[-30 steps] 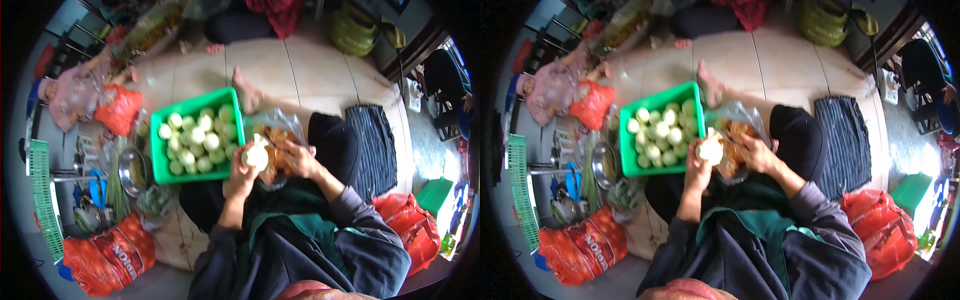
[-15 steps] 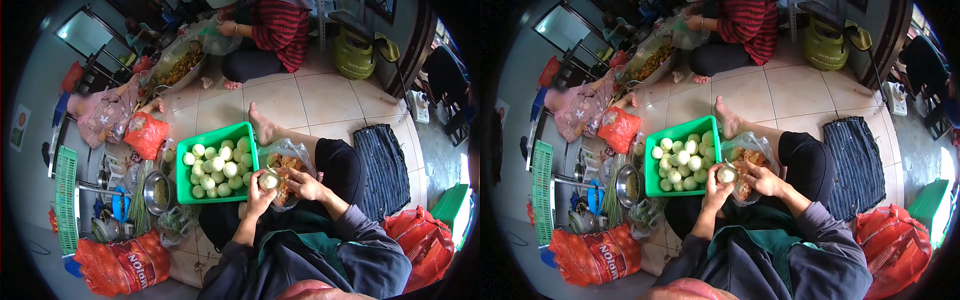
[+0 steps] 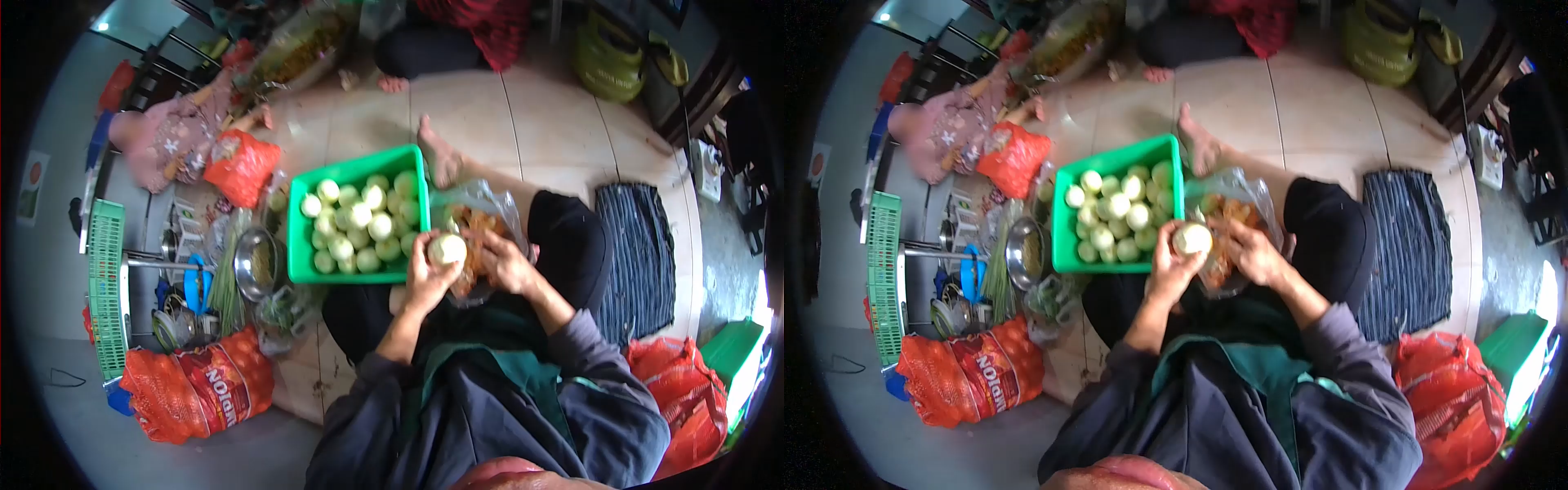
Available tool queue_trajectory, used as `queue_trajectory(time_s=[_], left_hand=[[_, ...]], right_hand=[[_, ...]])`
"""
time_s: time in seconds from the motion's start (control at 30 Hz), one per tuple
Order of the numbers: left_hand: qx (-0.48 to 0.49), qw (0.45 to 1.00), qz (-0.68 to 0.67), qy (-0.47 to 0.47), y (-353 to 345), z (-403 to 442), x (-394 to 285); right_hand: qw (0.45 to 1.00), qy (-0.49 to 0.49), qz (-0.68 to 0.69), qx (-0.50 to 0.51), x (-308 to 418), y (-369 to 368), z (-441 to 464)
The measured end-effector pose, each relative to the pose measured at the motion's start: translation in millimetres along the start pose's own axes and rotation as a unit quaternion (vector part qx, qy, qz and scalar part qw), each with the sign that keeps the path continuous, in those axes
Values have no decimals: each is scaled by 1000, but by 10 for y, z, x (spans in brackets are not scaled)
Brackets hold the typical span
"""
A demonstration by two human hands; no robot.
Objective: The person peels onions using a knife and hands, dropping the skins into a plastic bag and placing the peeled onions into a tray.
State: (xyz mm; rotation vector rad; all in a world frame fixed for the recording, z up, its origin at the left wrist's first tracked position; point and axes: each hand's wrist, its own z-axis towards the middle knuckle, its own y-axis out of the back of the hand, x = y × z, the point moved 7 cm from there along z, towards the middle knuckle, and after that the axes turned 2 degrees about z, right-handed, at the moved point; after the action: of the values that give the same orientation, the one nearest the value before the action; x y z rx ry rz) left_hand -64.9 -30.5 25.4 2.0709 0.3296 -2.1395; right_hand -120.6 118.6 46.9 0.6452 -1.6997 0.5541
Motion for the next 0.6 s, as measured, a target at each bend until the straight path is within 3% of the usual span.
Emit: queue_trajectory(time_s=[0.13, 0.2, 0.37, 0.5, 0.6], left_hand=[[7, 991, -123, 47, -78, -78, -133], [31, 990, -131, 40, -93, -51, -217], [29, 979, -195, 48, -53, 7, -267], [16, 974, -220, 50, -17, 53, -222], [-17, 982, -186, 40, 36, 77, -106]], right_hand=[[1000, 7, 24, -19, -143, 23, 20], [996, -82, 45, -1, -262, 59, 23], [997, -32, 0, -75, -582, 166, 153], [994, -103, 19, -40, -489, 155, 98], [996, -67, 57, 1, -295, 64, 49]])
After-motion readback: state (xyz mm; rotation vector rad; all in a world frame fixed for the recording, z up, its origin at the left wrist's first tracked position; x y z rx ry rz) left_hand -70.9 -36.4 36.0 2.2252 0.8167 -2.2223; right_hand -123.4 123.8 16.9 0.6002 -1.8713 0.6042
